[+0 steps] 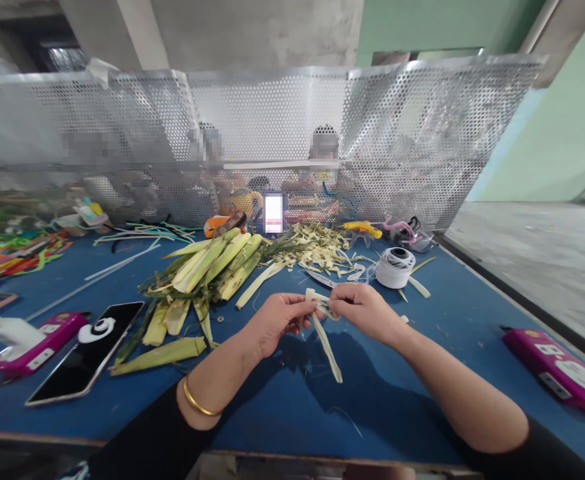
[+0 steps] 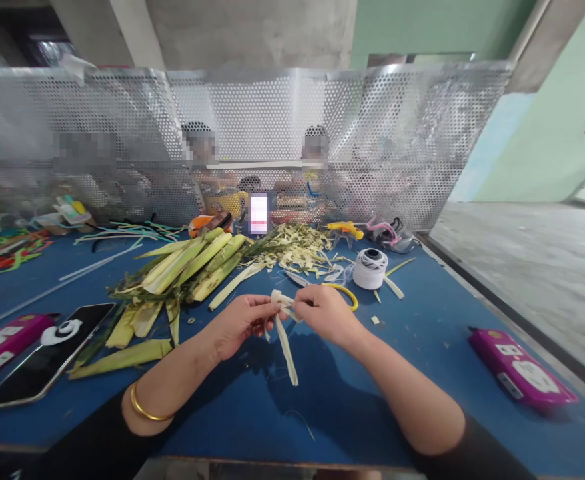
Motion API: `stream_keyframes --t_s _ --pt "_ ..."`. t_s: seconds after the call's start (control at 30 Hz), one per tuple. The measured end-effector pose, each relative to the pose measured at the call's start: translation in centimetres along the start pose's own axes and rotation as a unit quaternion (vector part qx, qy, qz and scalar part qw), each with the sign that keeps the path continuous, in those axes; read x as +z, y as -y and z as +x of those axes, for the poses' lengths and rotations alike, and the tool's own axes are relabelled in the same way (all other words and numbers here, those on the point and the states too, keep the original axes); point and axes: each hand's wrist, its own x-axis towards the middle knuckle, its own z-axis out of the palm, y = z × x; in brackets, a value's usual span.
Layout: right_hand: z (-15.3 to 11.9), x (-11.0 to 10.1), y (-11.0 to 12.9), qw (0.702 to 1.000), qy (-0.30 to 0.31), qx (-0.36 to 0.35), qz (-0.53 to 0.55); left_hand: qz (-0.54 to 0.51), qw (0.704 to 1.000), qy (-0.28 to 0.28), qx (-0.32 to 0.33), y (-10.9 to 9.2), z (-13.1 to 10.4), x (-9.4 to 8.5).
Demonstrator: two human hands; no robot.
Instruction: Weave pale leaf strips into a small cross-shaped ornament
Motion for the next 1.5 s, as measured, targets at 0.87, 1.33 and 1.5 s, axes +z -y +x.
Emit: stream_keyframes --t_s 0.87,1.33,1.5 --pt "-0.1 1.6 -0.1 0.973 0.061 0.103 0.196 0.160 0.985 0.067 0.005 0.5 -0.5 1.8" --pt "0.5 1.5 0.3 0.866 -0.195 0.094 0.452 0.119 0.982 0.143 -0.020 0.3 -0.8 1.5" --pt "0.7 0.8 -0.6 0.934 -0.104 0.059 0.337 0.063 0.992 0.110 -0.024 0.2 -0.5 0.8"
